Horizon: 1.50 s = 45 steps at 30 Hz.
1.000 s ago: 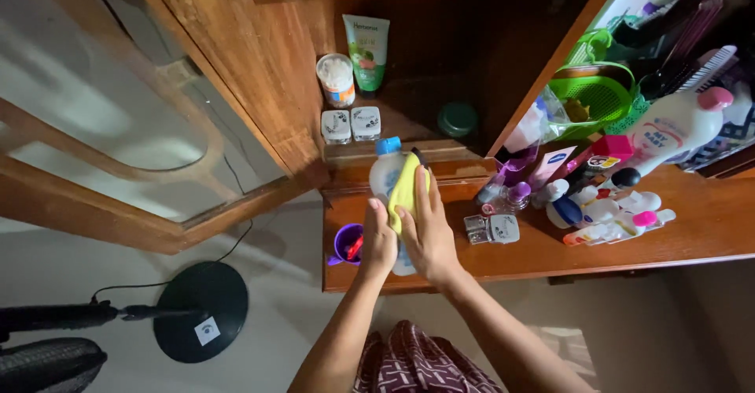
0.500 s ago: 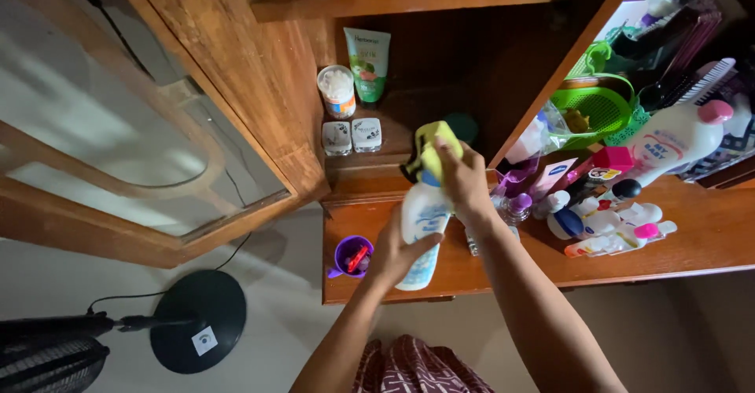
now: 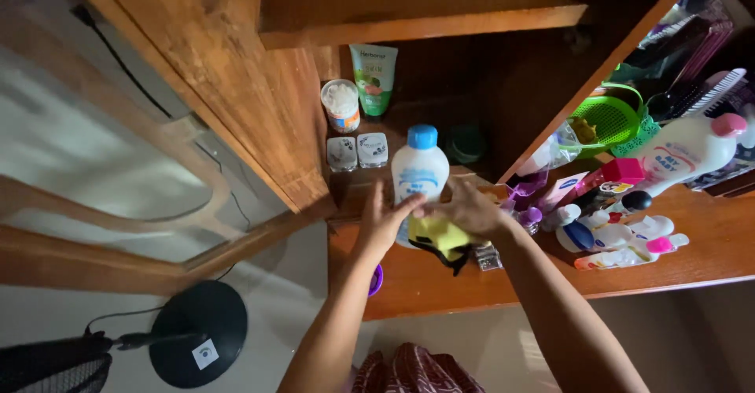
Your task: The person wipes several bottles and tubes on a wooden shelf using a yellow cloth. They pick up each item, wipe it, and place it back on the shelf in a different position.
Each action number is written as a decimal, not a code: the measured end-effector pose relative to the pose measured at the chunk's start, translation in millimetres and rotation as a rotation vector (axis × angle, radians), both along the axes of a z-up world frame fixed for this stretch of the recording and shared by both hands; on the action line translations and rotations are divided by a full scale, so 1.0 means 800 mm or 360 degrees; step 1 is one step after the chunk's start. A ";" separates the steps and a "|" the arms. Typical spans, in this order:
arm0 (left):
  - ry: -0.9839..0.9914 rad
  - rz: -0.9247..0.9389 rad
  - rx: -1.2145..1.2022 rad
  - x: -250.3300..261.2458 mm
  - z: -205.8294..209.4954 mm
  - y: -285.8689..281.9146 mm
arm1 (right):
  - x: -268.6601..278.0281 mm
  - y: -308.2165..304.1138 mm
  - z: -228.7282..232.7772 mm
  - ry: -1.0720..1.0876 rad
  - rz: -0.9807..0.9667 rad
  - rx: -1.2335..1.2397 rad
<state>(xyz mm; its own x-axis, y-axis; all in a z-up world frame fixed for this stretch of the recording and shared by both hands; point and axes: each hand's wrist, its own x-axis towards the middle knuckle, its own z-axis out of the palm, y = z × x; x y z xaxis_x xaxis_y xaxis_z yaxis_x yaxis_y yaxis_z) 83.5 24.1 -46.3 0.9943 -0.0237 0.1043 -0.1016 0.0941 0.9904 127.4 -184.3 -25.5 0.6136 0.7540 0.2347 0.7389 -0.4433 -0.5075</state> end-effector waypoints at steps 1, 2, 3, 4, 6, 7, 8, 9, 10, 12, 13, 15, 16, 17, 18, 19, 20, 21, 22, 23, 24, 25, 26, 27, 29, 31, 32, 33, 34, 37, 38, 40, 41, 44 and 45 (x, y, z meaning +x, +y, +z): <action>0.0003 -0.0007 0.0001 0.006 0.008 0.004 | -0.009 0.016 0.042 0.0003 -0.0007 0.0001; -0.0090 0.0003 0.0139 0.012 0.015 0.008 | -0.017 0.033 0.083 0.0627 -0.0446 0.0199; -0.0183 0.0017 0.0275 0.018 0.022 0.012 | -0.026 0.051 0.125 0.1250 -0.0880 0.0396; -0.0181 0.0014 0.0274 0.015 0.051 0.013 | -0.015 0.049 0.126 0.1252 -0.0883 0.0396; -0.0201 0.0000 0.0341 0.009 0.108 0.018 | 0.007 0.047 0.127 0.0977 -0.0969 0.0558; -0.0201 -0.0005 0.0342 0.007 0.105 0.025 | 0.027 0.046 0.126 0.0977 -0.0973 0.0560; -0.0022 -0.0054 0.0299 0.005 0.102 0.032 | 0.047 0.045 0.126 0.0794 -0.1020 0.0614; 0.0159 -0.0105 0.0257 0.002 0.098 0.040 | 0.066 0.044 0.124 0.0612 -0.1066 0.0665; 0.0161 -0.0110 0.0260 -0.002 0.085 0.045 | 0.090 0.046 0.104 0.0615 -0.1071 0.0668; 0.0215 0.0071 0.0266 -0.009 0.062 0.056 | 0.140 0.050 0.064 0.0725 -0.1560 0.0387; 0.0213 0.0068 0.0268 -0.013 0.070 0.059 | 0.161 0.056 0.039 0.0724 -0.1563 0.0391; 0.0263 0.0263 0.0314 -0.024 0.085 0.065 | 0.202 0.068 -0.013 0.0809 -0.1382 0.1118; 0.0262 0.0261 0.0315 -0.022 0.070 0.073 | 0.204 0.071 -0.014 0.0808 -0.1384 0.1120; 0.0217 0.0211 0.0267 -0.020 0.054 0.081 | 0.207 0.074 -0.014 0.0778 -0.1395 0.1158; 0.0173 0.0160 0.0220 -0.018 0.039 0.089 | 0.210 0.078 -0.015 0.0748 -0.1405 0.1195; 0.0172 0.0160 0.0222 -0.019 0.040 0.092 | 0.229 0.068 -0.030 0.0749 -0.1406 0.1197; 0.0196 0.0144 0.0240 -0.021 0.042 0.094 | 0.247 0.057 -0.045 0.0759 -0.1489 0.1076; 0.0220 0.0127 0.0258 -0.023 0.043 0.096 | 0.265 0.046 -0.060 0.0768 -0.1573 0.0953; 0.0220 0.0125 0.0260 -0.025 0.044 0.096 | 0.262 0.039 -0.051 0.0768 -0.1575 0.0955; 0.0294 0.0148 0.0211 -0.028 0.045 0.096 | 0.259 0.033 -0.042 0.0780 -0.1626 0.0770; 0.0367 0.0172 0.0162 -0.031 0.046 0.095 | 0.256 0.026 -0.032 0.0789 -0.1674 0.0584; 0.0367 0.0169 0.0166 -0.029 0.043 0.096 | 0.262 0.016 -0.034 0.0791 -0.1676 0.0587; 0.0382 0.0140 0.0185 -0.028 0.041 0.097 | 0.267 0.005 -0.036 0.1112 -0.1258 0.0671; 0.0399 0.0112 0.0202 -0.027 0.038 0.097 | 0.273 -0.005 -0.038 0.1406 -0.0818 0.0741; 0.0391 0.0105 0.0187 -0.031 0.050 0.095 | 0.272 0.029 -0.062 0.1213 -0.1223 0.0909; 0.0384 0.0098 0.0169 -0.031 0.045 0.091 | 0.257 0.051 -0.025 0.0992 -0.1619 0.1065; 0.0339 0.0128 0.0182 -0.030 0.034 0.089 | 0.243 0.057 0.024 0.1204 -0.1486 0.1006; 0.0292 0.0157 0.0196 -0.027 0.024 0.087 | 0.229 0.062 0.074 0.1406 -0.1342 0.0944; 0.0293 0.0158 0.0196 -0.026 0.019 0.085 | 0.250 0.053 0.015 0.1407 -0.1342 0.0944; 0.0229 0.0159 0.0307 -0.027 0.021 0.080 | 0.289 0.035 -0.096 0.0406 -0.1424 0.0687; 0.0243 0.0162 0.0327 -0.029 0.033 0.077 | 0.284 0.035 -0.092 0.0358 -0.1536 0.0598; 0.0262 0.0157 0.0351 -0.034 0.053 0.070 | 0.261 0.037 -0.069 0.0315 -0.1655 0.0506; 0.0217 0.0162 0.0313 -0.037 0.061 0.065 | 0.243 0.038 -0.048 0.0301 -0.1755 0.0522; 0.0158 0.0117 0.0223 -0.032 0.045 0.043 | 0.167 0.045 -0.003 0.0261 -0.1775 0.0640; 0.0143 0.0071 0.0167 -0.028 0.032 0.031 | 0.137 0.041 0.009 0.0229 -0.1690 0.0738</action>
<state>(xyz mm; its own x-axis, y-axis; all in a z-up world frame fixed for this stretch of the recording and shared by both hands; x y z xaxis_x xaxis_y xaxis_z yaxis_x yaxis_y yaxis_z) 61.2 48.7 -20.6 0.9998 0.0145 0.0138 -0.0136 -0.0133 0.9998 236.7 -151.2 -18.1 0.9278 -0.2939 0.2297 0.0305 -0.5540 -0.8320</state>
